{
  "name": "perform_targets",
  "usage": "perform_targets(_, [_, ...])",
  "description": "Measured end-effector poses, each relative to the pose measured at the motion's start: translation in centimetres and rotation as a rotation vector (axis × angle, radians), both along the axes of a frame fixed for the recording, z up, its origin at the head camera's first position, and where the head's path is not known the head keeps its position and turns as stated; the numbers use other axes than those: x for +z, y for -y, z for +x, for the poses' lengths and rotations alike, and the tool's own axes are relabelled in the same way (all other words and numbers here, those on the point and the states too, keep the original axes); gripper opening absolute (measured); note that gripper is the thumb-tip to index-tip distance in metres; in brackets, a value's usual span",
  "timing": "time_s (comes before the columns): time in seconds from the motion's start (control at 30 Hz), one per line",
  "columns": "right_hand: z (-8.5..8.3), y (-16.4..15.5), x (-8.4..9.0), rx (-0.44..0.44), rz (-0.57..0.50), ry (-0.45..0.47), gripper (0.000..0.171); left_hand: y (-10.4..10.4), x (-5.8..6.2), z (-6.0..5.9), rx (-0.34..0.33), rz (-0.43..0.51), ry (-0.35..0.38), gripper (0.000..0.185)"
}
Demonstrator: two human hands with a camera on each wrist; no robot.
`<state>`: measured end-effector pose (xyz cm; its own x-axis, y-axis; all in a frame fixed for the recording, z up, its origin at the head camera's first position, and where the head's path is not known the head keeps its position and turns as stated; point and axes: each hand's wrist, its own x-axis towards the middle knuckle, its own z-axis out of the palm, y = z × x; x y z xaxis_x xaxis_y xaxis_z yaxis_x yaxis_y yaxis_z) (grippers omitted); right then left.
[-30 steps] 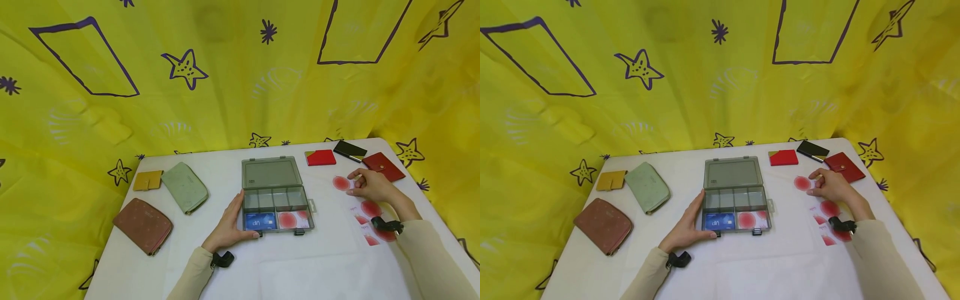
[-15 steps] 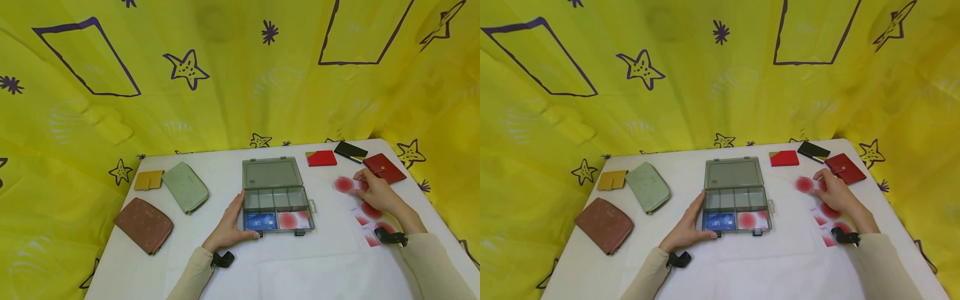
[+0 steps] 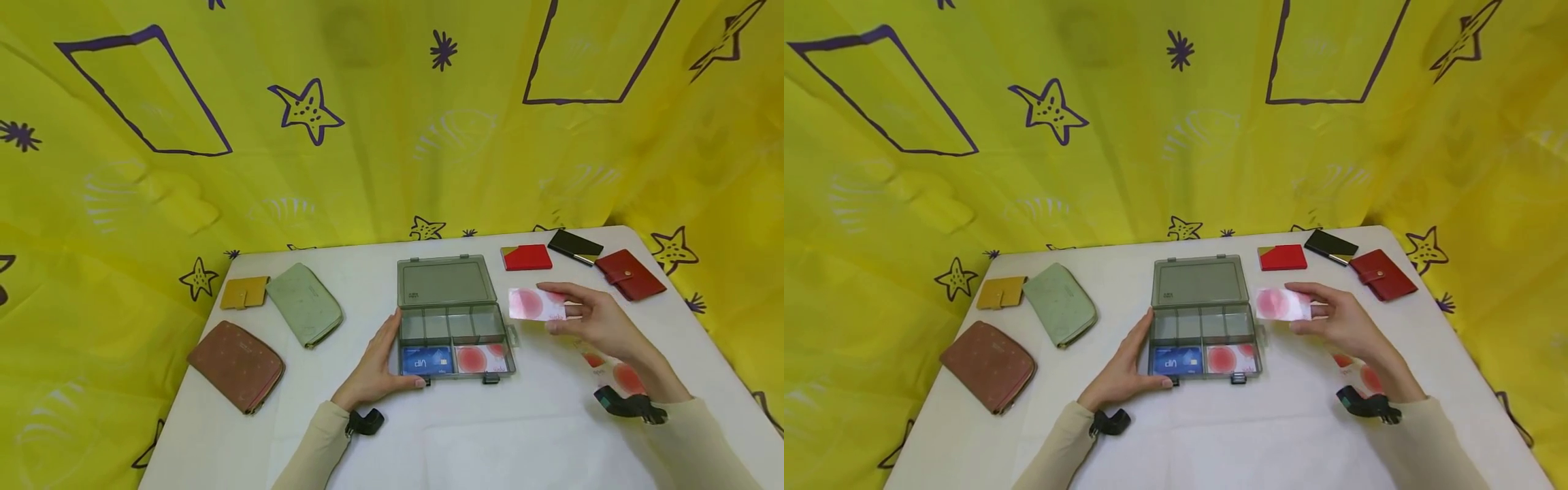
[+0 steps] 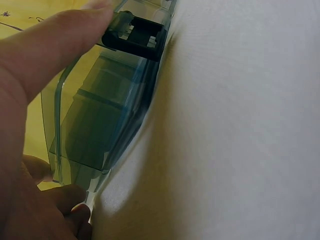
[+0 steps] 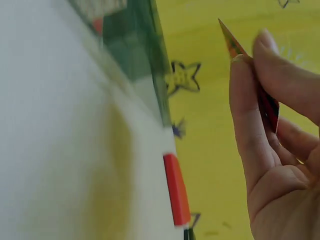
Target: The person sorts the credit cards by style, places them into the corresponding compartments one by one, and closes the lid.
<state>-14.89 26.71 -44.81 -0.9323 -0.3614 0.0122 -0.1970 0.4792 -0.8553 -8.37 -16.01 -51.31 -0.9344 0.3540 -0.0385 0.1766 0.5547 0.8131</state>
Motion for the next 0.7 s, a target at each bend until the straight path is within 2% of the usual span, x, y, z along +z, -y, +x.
perform_targets(0.1, [0.8,1.7,-0.2,0.100,-0.060,-0.021,0.069,0.0,0.0,0.0,-0.001,-0.007,-0.001,0.133])
perform_targets(0.2, [1.6,3.5,-0.5,0.148,-0.074,-0.077,0.066,-0.1,-0.1,0.0,0.002,-0.008,-0.004,0.133])
perform_targets(0.47, [2.4,6.4,-2.9,0.182,0.074,-0.304,0.069,-0.1,-0.1,-0.1,0.004,-0.005,-0.003,0.133])
perform_targets(0.6, [2.8,7.0,-3.6,0.206,0.115,-0.327,0.075,-0.1,0.0,-0.1,-0.001,0.000,0.000,0.133])
perform_targets(0.7, [3.0,6.9,-3.3,0.211,0.119,-0.303,0.081,0.0,0.0,0.0,-0.005,0.004,0.004,0.133])
